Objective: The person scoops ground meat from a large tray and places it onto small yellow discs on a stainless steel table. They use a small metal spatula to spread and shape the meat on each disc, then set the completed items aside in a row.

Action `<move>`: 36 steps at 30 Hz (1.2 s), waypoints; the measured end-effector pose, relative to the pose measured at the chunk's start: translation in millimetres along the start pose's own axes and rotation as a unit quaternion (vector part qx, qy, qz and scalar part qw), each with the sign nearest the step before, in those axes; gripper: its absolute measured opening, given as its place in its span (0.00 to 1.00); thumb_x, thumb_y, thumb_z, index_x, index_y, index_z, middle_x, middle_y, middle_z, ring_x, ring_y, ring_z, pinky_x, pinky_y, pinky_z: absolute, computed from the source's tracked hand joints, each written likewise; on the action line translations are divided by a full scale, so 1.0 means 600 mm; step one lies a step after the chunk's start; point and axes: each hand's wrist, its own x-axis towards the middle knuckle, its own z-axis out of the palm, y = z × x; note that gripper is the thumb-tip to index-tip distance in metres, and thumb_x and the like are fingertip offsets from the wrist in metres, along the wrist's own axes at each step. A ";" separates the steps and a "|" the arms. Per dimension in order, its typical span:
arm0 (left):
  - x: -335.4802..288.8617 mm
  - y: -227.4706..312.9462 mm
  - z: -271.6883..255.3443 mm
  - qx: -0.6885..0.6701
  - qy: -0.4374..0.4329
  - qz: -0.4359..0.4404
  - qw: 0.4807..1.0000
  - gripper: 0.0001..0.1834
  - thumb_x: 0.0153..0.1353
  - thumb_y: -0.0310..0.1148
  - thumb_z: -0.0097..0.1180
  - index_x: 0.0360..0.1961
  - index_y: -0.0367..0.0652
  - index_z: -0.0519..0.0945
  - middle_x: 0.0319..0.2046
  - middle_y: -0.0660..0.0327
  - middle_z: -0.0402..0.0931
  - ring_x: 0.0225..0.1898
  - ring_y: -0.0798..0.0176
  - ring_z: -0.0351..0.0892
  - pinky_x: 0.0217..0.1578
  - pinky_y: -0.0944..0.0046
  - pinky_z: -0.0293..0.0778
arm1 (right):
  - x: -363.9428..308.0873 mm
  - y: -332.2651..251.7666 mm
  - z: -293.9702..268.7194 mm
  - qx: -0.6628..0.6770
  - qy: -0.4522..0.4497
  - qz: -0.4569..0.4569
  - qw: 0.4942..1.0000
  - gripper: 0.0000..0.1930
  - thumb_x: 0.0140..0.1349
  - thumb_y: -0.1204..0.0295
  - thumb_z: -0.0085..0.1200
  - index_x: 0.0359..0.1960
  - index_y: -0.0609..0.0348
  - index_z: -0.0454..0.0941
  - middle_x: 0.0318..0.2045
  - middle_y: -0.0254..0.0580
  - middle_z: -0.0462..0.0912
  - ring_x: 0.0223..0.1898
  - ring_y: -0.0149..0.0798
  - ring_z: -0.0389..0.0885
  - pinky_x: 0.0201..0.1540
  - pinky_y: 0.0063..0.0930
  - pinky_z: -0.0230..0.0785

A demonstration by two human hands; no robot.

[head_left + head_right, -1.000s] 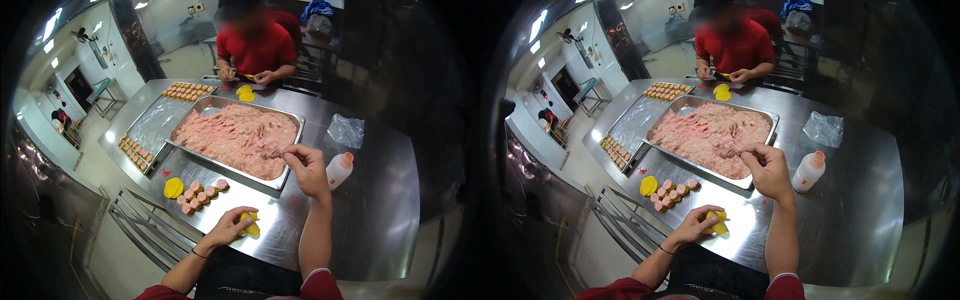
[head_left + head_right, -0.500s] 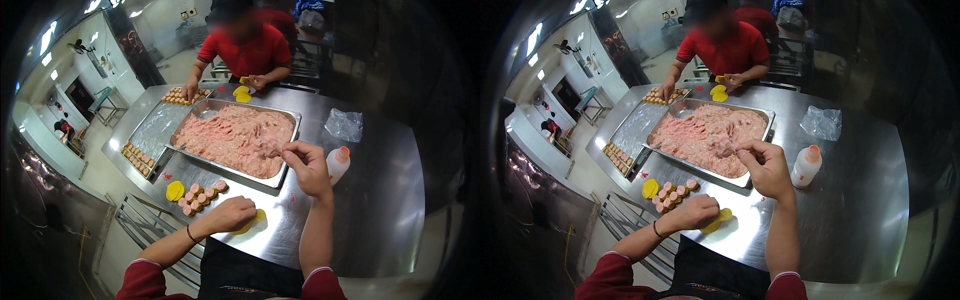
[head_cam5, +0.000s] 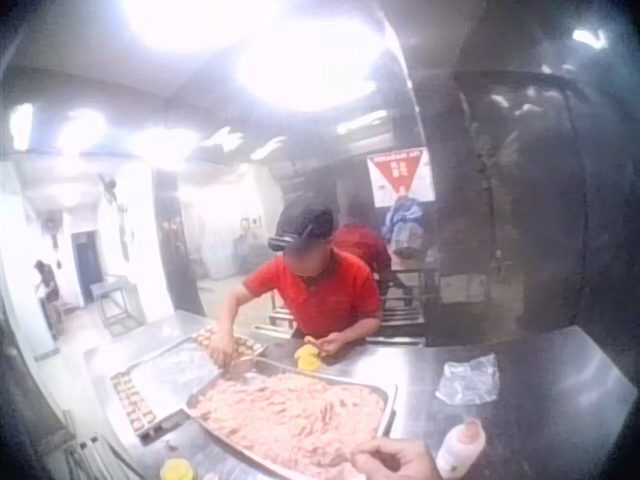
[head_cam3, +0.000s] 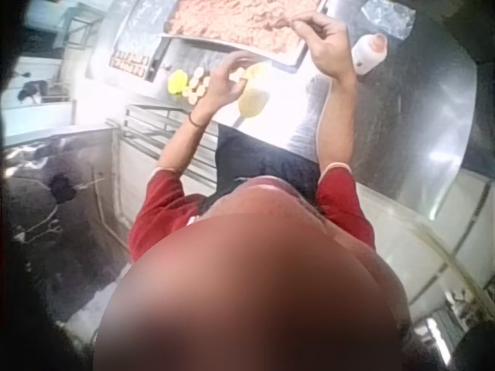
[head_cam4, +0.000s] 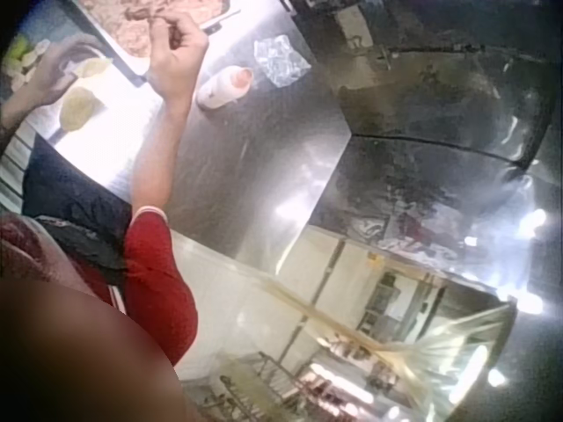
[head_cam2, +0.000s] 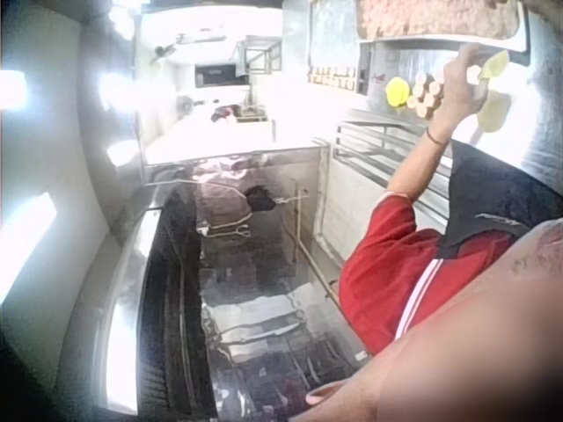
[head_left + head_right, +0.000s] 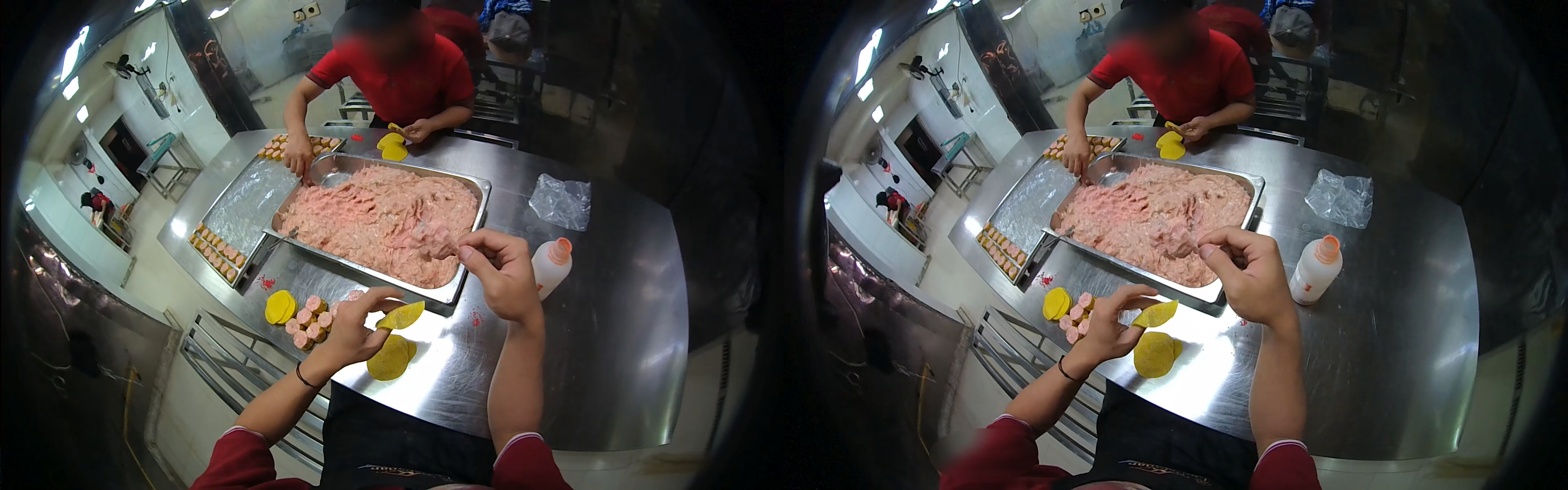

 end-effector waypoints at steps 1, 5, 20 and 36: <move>0.003 0.001 0.003 -0.040 0.004 -0.021 0.999 0.15 0.66 0.18 0.61 0.54 0.32 0.81 0.47 0.51 0.89 0.49 0.58 0.90 0.52 0.63 0.83 | 0.000 0.001 0.001 -0.004 -0.001 -0.003 1.000 0.07 0.72 0.76 0.60 0.41 0.68 0.87 0.27 0.26 0.83 0.29 0.16 0.74 0.31 0.15 0.63; 0.009 -0.001 0.027 -0.272 0.050 -0.181 0.944 0.14 0.74 0.24 0.58 0.58 0.30 0.81 0.50 0.57 0.86 0.50 0.61 0.88 0.55 0.62 0.83 | 0.001 0.007 0.005 -0.020 -0.004 -0.021 1.000 0.07 0.71 0.76 0.61 0.42 0.69 0.87 0.27 0.25 0.82 0.29 0.16 0.73 0.31 0.15 0.63; 0.077 0.072 0.053 -0.740 0.153 -0.176 0.631 0.33 0.85 0.48 0.31 0.74 0.27 0.61 0.71 0.43 0.69 0.74 0.48 0.68 0.79 0.48 0.60 | 0.005 0.037 0.039 -0.099 -0.044 0.003 0.994 0.14 0.70 0.81 0.57 0.53 0.68 0.88 0.31 0.37 0.87 0.33 0.28 0.82 0.39 0.25 0.74; 0.088 0.040 0.000 -0.676 0.314 -0.092 0.660 0.37 0.83 0.52 0.38 0.72 0.24 0.61 0.71 0.42 0.68 0.75 0.47 0.64 0.80 0.50 0.54 | 0.009 0.028 0.056 -0.258 -0.080 -0.042 0.962 0.16 0.62 0.80 0.58 0.50 0.60 0.91 0.38 0.55 0.89 0.37 0.53 0.87 0.47 0.37 0.79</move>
